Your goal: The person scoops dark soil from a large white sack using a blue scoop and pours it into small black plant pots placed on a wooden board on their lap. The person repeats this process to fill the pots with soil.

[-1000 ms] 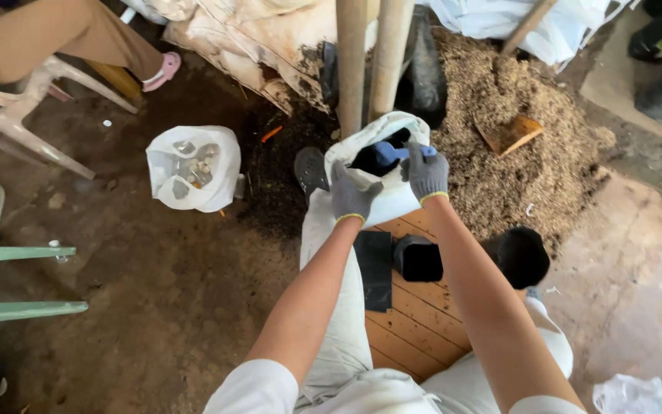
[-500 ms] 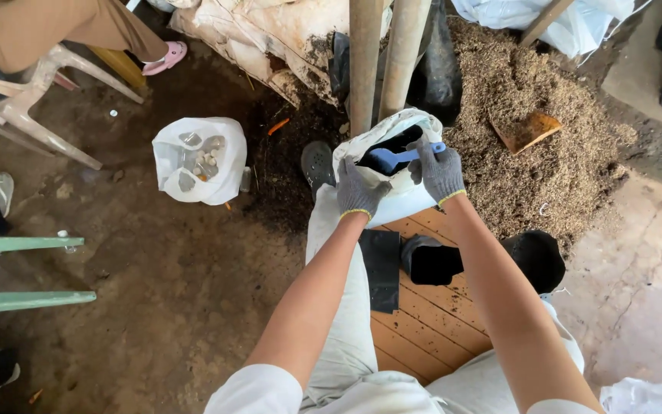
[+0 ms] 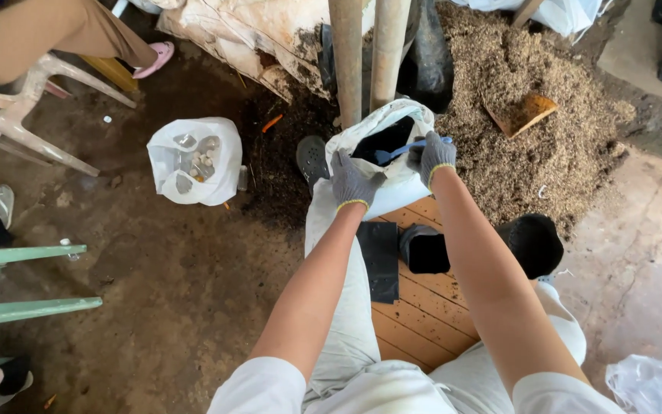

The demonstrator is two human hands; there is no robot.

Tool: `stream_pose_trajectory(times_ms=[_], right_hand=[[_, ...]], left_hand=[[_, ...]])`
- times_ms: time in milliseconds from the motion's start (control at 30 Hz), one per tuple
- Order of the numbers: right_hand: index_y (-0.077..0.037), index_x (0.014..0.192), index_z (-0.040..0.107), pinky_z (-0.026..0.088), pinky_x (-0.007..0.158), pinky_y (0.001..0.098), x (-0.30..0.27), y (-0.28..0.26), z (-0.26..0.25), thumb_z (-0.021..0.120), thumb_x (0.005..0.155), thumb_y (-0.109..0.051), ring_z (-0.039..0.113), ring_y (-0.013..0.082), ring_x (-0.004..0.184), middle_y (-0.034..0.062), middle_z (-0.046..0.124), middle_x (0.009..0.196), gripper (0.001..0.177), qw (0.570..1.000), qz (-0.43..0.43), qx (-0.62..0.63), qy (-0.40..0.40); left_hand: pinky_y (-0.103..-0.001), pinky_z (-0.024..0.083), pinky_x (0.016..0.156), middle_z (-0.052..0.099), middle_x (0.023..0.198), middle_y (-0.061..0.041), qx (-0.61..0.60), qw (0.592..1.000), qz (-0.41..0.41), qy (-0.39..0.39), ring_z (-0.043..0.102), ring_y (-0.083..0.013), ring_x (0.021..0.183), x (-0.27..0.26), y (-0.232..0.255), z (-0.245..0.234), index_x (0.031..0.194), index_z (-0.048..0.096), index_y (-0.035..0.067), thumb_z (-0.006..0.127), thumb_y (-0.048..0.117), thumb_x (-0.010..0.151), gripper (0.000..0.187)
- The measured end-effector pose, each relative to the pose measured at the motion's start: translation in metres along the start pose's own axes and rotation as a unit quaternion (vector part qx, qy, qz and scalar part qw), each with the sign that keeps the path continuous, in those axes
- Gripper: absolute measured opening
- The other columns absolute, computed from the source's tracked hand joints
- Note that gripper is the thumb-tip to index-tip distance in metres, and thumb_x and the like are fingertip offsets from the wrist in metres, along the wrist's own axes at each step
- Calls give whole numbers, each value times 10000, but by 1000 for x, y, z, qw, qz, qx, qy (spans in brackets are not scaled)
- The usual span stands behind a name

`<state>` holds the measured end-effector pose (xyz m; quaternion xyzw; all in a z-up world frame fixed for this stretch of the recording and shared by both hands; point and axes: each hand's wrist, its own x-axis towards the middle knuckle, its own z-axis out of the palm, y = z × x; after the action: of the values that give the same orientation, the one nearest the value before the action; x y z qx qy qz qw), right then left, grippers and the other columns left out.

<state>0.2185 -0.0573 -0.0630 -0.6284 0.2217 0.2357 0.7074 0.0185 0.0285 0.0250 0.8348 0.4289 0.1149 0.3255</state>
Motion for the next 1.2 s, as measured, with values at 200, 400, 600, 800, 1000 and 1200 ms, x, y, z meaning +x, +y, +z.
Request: stream_pose_trajectory(times_ms=[200,400,600,800,1000,1200], right_hand=[[-14,961,705,657,521,515,-38,-15,2,607,890,-294,720,327,530,227,714,711,305,999,30,30,6],[34,998,682,640,439,470,-90,-44,-20,675,885,-349,683,308,477,237,677,666,399,997,-60,51,-22],[10,930,723,629,460,493,-120,-77,-32,718,872,-365,694,337,472,261,688,672,380,990,-131,47,-24],[-25,915,761,612,418,432,-119,-89,-43,723,861,-352,685,289,443,211,696,636,334,988,-132,77,-24],[-38,957,765,608,429,370,-159,-102,-66,735,889,-345,659,257,458,188,685,643,315,983,-122,132,-32],[-35,1004,774,565,403,406,-176,-82,-128,721,940,-343,647,311,461,208,677,662,319,980,-128,147,-33]], left_hand=[[-520,499,1076,374,1572,-219,7,1000,19,5,455,-375,1426,2,-4,3,1571,296,-18,867,511,640,1213],[-527,530,1016,400,1545,-219,57,997,43,10,446,-362,1432,2,-8,7,1550,302,-29,882,536,629,1226],[-554,534,997,388,1559,-227,54,998,38,21,448,-385,1428,7,-14,17,1562,298,-10,865,531,645,1207],[-590,392,1150,366,1605,-240,6,996,80,25,365,-430,1485,-18,8,-7,1586,302,7,845,473,732,1114],[-556,265,1270,243,1656,-273,-178,976,126,-13,237,-425,1542,-76,58,-67,1626,199,17,823,392,796,1103],[-416,302,1263,310,1635,-180,-315,937,150,26,307,-329,1523,-112,24,-27,1622,299,86,715,424,905,895]])
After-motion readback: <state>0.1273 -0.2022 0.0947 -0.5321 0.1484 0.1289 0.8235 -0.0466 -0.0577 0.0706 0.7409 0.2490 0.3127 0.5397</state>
